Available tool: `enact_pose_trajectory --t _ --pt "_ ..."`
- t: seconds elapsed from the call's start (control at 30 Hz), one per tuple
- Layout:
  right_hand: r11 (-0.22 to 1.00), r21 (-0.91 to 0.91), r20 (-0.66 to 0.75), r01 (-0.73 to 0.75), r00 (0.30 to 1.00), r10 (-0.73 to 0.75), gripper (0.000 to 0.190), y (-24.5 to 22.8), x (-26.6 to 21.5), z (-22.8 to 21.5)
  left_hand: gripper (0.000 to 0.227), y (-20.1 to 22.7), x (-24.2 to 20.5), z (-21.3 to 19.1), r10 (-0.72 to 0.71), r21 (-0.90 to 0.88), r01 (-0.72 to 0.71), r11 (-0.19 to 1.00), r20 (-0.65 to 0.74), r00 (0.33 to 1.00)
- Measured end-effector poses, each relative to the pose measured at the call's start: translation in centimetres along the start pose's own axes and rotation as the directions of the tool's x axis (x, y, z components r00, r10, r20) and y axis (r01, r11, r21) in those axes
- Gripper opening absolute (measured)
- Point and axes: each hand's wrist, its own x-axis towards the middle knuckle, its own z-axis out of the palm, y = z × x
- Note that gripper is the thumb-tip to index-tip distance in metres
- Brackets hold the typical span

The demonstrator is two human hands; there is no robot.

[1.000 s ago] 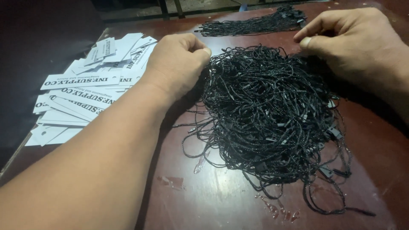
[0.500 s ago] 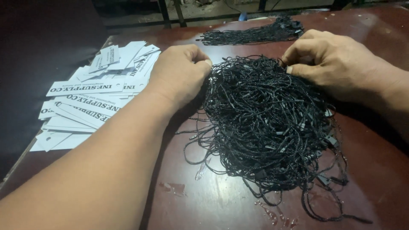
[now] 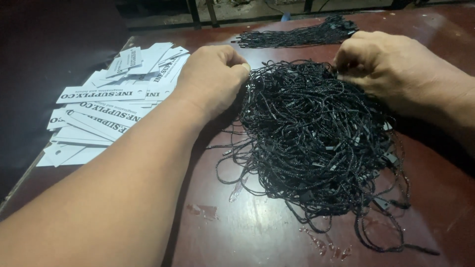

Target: The person repeatedly picks tangled black cords from a large pile on a table, separates them by hand, and places the untangled cords into a growing pile to the right. White paper tags are visible on the left side of the table.

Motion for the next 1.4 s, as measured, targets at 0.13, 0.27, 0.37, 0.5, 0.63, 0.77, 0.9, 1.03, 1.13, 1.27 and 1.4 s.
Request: enact_pose_trajectory --t 0.13,0.27,0.37,0.5,0.63,0.77,0.9,1.03,1.13,1.27,1.4 --pt "0.986 0.083 -0.054 -0.143 0.987 0.148 0.017 -1.8 -0.9 -0.8 0.024 0.0 0.0 0.0 -0.004 0.011 0.004 1.000 -0.004 1.000" --pt "0.975 0.201 -0.254 -0.092 0.957 0.142 0.009 -1.2 -1.6 -0.2 0.022 0.1 -0.3 -0.1 0.002 0.004 -0.002 1.000 -0.007 1.000" --pt "0.935 0.343 -0.237 -0.090 0.955 0.179 0.019 -2.0 -1.9 -0.3 0.022 0.0 -0.2 -0.1 0.015 -0.003 -0.015 1.000 -0.009 1.000" --pt "0.957 0.288 -0.242 -0.047 0.963 0.120 0.013 -1.1 -1.6 0.1 0.020 -0.1 -0.1 0.0 0.011 -0.003 -0.011 1.000 -0.014 1.000" --pt "0.963 0.268 -0.312 -0.004 0.946 0.090 0.015 -0.7 -1.8 0.4 0.022 -0.4 0.2 0.2 0.032 -0.003 -0.032 0.999 -0.020 0.999" --pt "0.937 0.347 -0.357 0.036 0.929 0.096 0.009 -0.9 -1.7 0.3 0.021 -0.2 0.0 0.1 0.035 -0.015 -0.035 0.999 -0.017 0.999" --pt "0.930 0.368 -0.337 -0.005 0.931 0.139 0.007 -1.3 -1.6 0.1 0.021 -0.4 0.3 0.2 0.049 -0.003 -0.049 0.999 -0.022 0.999" --pt "0.926 0.372 -0.316 -0.060 0.930 0.187 0.004 -2.1 -1.8 -0.1 0.021 -0.3 0.2 0.3 0.035 -0.007 -0.035 0.999 -0.020 0.999" --pt "0.928 0.355 -0.311 -0.114 0.922 0.232 0.011 -1.7 -1.7 0.1 0.020 -0.3 0.2 0.3 0.033 -0.009 -0.033 0.999 -0.023 0.999" --pt "0.921 0.357 -0.295 -0.158 0.916 0.272 0.017 -1.8 -1.8 0.0 0.020 -0.3 0.2 0.3 0.027 -0.008 -0.027 1.000 -0.026 0.999" --pt "0.958 0.252 -0.343 -0.138 0.913 0.222 0.023 -1.0 -1.6 0.2 0.020 0.1 0.0 0.1 0.012 -0.017 -0.012 1.000 -0.024 1.000"
